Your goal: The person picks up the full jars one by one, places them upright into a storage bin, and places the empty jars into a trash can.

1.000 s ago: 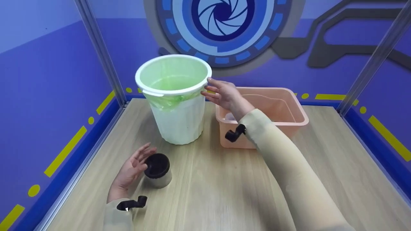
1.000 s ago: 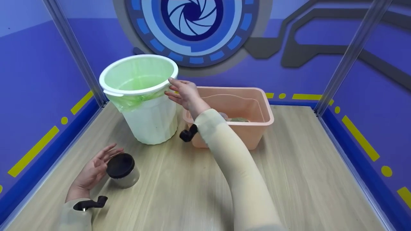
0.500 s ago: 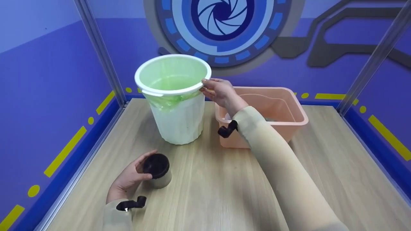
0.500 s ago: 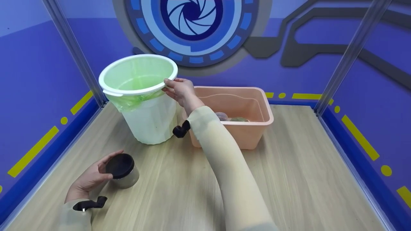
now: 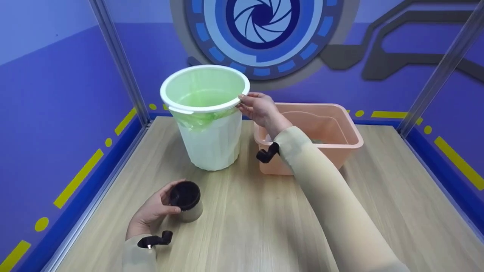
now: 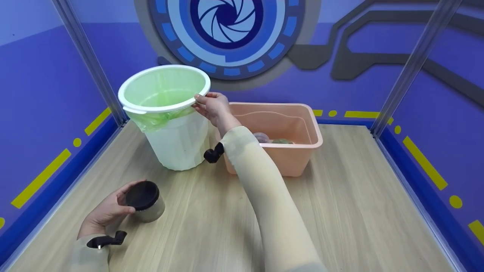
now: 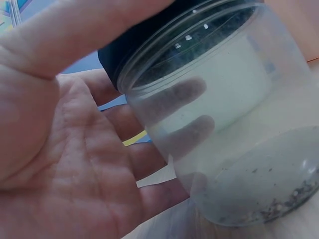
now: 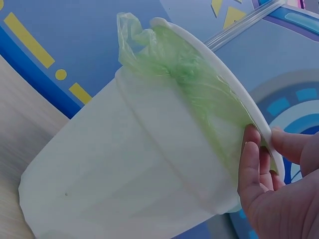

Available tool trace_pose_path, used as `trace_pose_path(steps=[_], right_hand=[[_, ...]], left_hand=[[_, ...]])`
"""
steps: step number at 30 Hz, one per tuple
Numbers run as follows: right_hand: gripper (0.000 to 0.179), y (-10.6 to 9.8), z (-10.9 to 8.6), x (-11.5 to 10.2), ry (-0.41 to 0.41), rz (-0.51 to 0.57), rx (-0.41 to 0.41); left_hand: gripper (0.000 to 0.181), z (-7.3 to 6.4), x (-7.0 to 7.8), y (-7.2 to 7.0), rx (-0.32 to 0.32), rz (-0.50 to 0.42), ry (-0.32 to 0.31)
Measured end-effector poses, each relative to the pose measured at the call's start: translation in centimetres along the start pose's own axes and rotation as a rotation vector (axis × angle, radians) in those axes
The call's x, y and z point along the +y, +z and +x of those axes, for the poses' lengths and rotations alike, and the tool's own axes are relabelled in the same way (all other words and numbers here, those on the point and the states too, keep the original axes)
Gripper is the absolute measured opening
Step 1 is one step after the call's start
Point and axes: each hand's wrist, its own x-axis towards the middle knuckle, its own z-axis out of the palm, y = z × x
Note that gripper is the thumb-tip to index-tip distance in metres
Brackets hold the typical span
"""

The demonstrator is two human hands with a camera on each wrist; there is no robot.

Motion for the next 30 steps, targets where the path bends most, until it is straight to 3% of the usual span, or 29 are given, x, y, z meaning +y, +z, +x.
trace_pose_path(steps=[7,10,14,18,22,26,30], right_hand=[[0.015,-0.1,0.2,0.1,-0.003,0.001,0.004],[0.017,-0.1,0.2,0.2,-0.004,-0.013,0.008],[0.019,-0.1,0.2,0.2,-0.01,-0.016,0.01],[0.021,-0.2,0.1,0.3,-0.018,-0.025,0.019],[0.024,-0.1,0.2,0.3,-0.03,-0.036,0.014],[0.025,-0.1,0.2,0.3,-0.033,-0.026,0.018],[0.026,0.0,0.2,0.3,-0.034,-0.029,0.022]], left_hand=[[0.088,0.1,0.2,0.4,0.05,0.005,-0.016],[0.09,0.3,0.9,0.9,0.141,0.02,-0.036],[0.092,1.0,2.6,2.0,0.292,-0.03,0.007],[0.089,2.0,5.1,3.3,0.385,-0.143,0.131],[0.084,3.2,8.8,4.7,0.419,-0.238,0.289],[0.087,5.6,13.6,6.6,0.48,-0.304,0.43],[0.095,8.6,17.9,8.0,0.6,-0.269,0.55]])
